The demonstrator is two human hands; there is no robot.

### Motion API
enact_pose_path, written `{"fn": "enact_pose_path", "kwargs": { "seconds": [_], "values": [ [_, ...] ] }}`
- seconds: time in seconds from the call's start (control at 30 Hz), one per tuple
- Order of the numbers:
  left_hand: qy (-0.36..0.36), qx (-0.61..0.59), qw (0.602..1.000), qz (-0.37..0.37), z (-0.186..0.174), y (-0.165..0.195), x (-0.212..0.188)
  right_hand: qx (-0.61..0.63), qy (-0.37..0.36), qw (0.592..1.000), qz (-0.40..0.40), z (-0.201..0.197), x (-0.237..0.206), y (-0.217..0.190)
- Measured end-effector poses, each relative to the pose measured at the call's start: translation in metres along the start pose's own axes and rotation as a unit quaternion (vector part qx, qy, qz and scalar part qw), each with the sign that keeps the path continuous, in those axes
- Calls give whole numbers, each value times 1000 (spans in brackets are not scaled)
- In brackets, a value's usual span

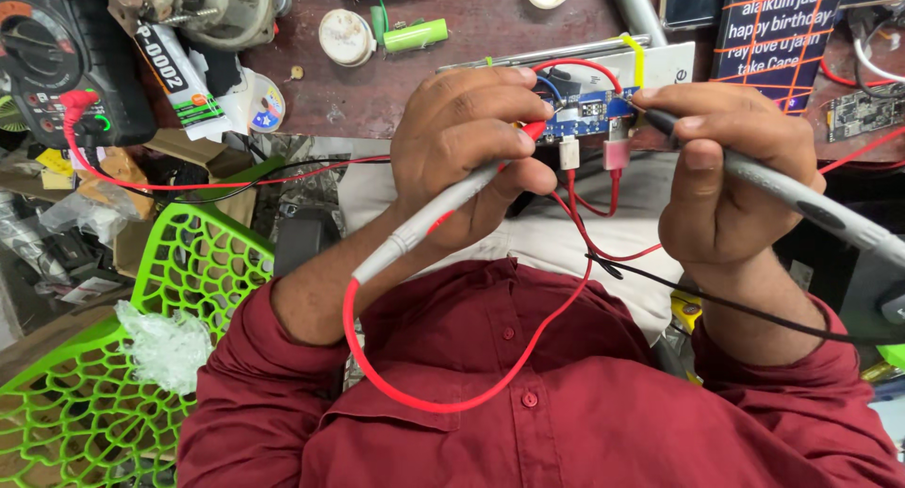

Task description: The person holds a smartphone with a circuit board attached and uses a green-handled probe to touch various points on the board. They then use multimeter probes to test connections on the board while the phone remains strapped to the device.

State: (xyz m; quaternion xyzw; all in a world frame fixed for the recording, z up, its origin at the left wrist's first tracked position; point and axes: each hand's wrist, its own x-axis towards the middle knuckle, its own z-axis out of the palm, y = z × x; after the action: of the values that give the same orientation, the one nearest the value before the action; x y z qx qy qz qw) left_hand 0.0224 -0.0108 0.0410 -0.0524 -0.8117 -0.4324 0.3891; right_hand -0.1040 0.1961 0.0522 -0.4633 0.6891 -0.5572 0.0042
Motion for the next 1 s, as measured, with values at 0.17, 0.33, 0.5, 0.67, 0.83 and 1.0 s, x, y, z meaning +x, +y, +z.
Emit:
{"fn": "enact_pose_path", "kwargs": {
  "seconds": [0.17,0.33,0.5,0.67,0.83,1.0],
  "values": [
    [1,-4,1000,-2,0,-2,0,-49,-18,999,-7,-1,0,0],
    [0,-9,1000,-7,0,-2,-1,-77,-36,996,-37,-1,6,-1],
    [1,1,1000,-2,1,-2,1,-95,-37,994,-39,0,10,-6],
    [-8,21,1000,3,0,-1,2,-100,-37,994,-34,2,10,-11],
    [-8,60,998,22,-2,6,6,-111,-44,992,-37,2,10,-15],
    [-27,136,989,54,-8,17,11,-145,-51,988,-32,3,6,-20]
  ]
}}
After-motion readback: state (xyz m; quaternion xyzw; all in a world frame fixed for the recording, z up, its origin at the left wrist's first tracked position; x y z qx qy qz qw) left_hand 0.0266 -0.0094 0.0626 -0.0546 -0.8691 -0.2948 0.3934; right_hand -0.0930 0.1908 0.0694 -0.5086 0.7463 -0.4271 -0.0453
